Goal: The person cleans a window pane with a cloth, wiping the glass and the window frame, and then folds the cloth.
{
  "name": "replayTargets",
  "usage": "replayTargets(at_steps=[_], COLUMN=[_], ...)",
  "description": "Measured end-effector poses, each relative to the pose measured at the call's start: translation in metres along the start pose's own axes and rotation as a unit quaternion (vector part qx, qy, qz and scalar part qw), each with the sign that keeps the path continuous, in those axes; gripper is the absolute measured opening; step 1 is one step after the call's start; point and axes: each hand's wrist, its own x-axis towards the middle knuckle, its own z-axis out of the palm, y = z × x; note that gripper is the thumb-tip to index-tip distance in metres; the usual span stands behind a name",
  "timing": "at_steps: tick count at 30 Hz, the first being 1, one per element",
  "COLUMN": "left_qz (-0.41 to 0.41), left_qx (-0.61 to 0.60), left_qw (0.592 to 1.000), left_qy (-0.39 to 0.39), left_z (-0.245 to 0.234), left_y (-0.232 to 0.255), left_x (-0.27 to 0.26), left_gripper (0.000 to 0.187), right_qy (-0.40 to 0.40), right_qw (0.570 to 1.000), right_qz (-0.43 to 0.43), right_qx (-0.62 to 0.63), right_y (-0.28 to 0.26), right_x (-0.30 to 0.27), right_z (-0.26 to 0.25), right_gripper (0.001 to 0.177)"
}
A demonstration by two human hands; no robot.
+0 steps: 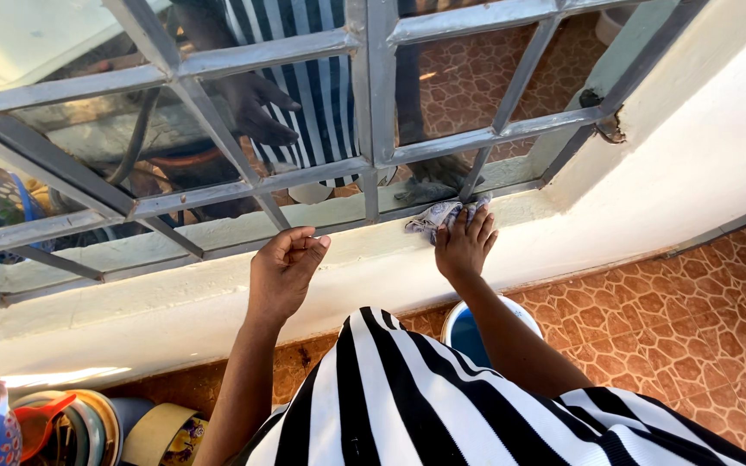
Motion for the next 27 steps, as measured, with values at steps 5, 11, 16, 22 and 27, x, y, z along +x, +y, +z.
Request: replayTargets(at_steps=[5, 11, 16, 22, 27], left_qz=[-0.027, -0.006, -0.045, -0.112, -0.067], left_qx=[0.016, 0.049, 0.042, 0.034, 0.043], left_qw=[0.999, 0.998, 0.997, 0.992, 0.996], left_qy=[0.008, 0.025, 0.048, 0.050, 0.037], left_z=[-0.010, -0.030, -0.043, -0.049, -0.049], left_y=[-0.003, -0.009, -0.013, -0.021, -0.024], left_x=[-0.007, -0.014, -0.023, -0.035, -0.036], left_gripper=[0.045, 0.045, 0.044, 0.046, 0.046], right_qy=[-0.130, -0.147, -0.053, 0.001, 0.091], right_qw=[0.987, 0.951, 0.971, 0.999, 0.991], right_qz=[-0.057, -0.273, -0.228, -0.026, -0.090], right_qx=[-0.071, -0.001, 0.047, -0.026, 0.033], right_y=[-0.088, -0.178, -0.129, -0.044, -0.087], right_x=[-0.015, -0.077, -0.050, -0.005, -0.027], right_z=[0.017, 0.029, 0.023, -0.025, 0.019], right_gripper=[0.097, 0.080, 0.055, 0.035, 0.045])
